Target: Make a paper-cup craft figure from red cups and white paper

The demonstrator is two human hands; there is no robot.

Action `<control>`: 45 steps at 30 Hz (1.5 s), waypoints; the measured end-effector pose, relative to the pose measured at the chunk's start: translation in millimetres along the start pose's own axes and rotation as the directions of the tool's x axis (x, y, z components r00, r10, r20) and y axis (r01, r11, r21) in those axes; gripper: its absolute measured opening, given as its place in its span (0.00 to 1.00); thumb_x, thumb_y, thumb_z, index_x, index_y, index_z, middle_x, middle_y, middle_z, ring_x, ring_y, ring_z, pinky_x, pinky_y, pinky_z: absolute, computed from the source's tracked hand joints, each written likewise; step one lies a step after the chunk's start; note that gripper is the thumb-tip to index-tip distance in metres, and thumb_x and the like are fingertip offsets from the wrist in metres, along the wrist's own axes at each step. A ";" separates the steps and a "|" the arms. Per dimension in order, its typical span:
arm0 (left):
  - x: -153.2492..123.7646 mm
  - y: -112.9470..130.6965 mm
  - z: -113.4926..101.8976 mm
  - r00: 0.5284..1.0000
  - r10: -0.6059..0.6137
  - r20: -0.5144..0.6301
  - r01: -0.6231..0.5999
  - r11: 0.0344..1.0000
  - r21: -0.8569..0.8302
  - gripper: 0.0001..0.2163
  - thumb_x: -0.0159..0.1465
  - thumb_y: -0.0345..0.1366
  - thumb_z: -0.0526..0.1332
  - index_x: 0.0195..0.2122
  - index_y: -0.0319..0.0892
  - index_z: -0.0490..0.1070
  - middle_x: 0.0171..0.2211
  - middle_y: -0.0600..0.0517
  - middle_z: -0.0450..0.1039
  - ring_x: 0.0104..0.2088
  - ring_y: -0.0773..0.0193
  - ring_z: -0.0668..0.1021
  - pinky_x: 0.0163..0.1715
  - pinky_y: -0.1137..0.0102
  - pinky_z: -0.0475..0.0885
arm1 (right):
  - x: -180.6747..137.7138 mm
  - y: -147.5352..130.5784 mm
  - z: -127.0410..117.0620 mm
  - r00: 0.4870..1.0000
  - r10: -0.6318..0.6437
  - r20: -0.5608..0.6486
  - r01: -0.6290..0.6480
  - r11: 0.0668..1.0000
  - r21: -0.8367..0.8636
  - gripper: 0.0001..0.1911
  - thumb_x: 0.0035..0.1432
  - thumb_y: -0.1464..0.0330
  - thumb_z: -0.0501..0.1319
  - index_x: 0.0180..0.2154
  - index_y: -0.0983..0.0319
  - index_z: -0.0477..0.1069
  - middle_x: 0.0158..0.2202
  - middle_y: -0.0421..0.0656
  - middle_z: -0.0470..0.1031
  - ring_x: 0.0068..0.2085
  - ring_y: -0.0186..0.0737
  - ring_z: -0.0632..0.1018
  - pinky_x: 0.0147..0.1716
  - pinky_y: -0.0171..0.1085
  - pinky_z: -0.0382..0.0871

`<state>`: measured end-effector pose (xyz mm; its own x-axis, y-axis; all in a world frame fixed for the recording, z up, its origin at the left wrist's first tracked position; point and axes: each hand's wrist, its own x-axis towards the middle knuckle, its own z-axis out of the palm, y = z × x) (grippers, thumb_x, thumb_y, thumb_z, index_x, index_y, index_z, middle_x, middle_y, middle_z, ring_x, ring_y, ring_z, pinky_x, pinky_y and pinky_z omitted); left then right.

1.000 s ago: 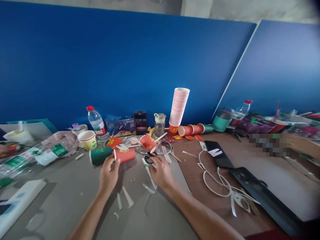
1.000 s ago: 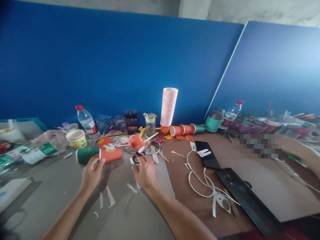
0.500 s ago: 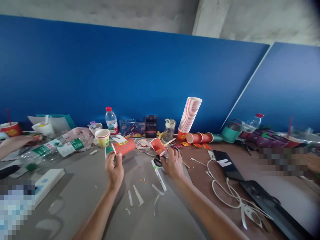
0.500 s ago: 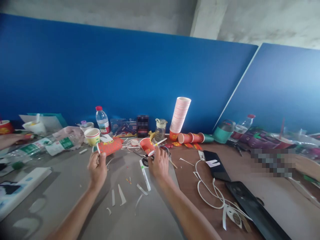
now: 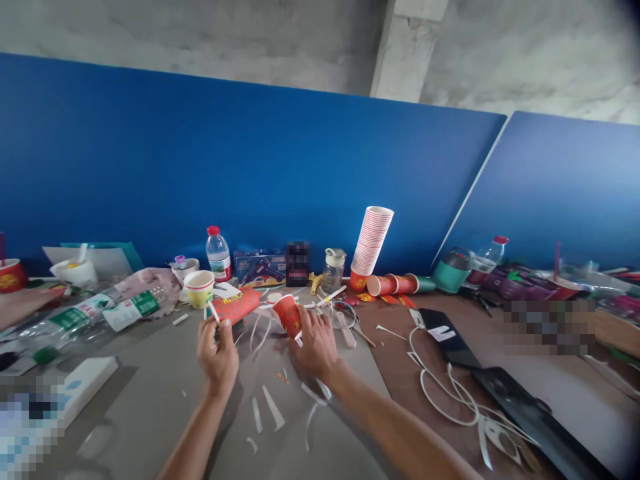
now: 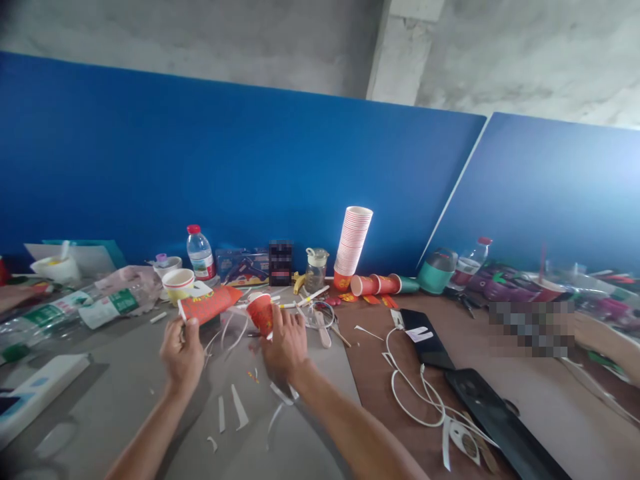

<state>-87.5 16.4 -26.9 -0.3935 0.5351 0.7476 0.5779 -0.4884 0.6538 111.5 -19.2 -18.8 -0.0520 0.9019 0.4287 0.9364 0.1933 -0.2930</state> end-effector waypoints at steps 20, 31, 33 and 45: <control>-1.9 6.3 0.0 0.999 -0.008 0.045 0.009 1.000 -0.012 0.10 0.65 0.41 0.52 0.34 0.42 0.67 0.33 0.49 0.69 0.35 0.62 0.72 0.37 0.68 0.68 | 18.9 50.4 -11.6 0.978 0.210 -0.019 -0.210 0.978 -0.012 0.17 0.57 0.68 0.57 0.48 0.63 0.70 0.47 0.51 0.73 0.48 0.51 0.72 0.46 0.45 0.63; -9.2 0.1 4.6 0.990 -0.071 0.118 0.078 0.996 -0.053 0.11 0.64 0.42 0.53 0.31 0.42 0.68 0.29 0.51 0.70 0.31 0.63 0.72 0.33 0.69 0.69 | 100.9 40.3 43.1 0.981 -0.113 0.160 0.111 0.994 0.019 0.10 0.53 0.77 0.58 0.34 0.62 0.76 0.37 0.44 0.77 0.44 0.41 0.73 0.45 0.38 0.63; -10.5 0.2 4.8 0.986 -0.085 0.146 0.096 0.993 -0.071 0.11 0.64 0.42 0.53 0.31 0.42 0.68 0.28 0.51 0.70 0.29 0.63 0.72 0.32 0.69 0.69 | 110.5 36.5 53.6 0.975 -0.131 0.179 0.125 0.991 0.043 0.08 0.54 0.76 0.59 0.33 0.62 0.76 0.37 0.44 0.76 0.45 0.41 0.73 0.45 0.39 0.64; -9.9 19.0 -0.2 0.976 -0.162 0.145 0.177 0.979 -0.101 0.13 0.65 0.44 0.52 0.29 0.43 0.67 0.24 0.53 0.69 0.24 0.65 0.71 0.25 0.72 0.68 | 97.1 73.7 9.3 0.995 0.045 0.088 -0.069 0.953 0.295 0.08 0.59 0.74 0.52 0.36 0.66 0.69 0.35 0.47 0.74 0.38 0.41 0.75 0.39 0.40 0.67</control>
<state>-72.8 1.7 -21.9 -0.3740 0.7011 0.6072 0.4238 -0.4531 0.7842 172.3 86.2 -6.7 -0.0405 0.9403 0.3379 0.7934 0.2358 -0.5612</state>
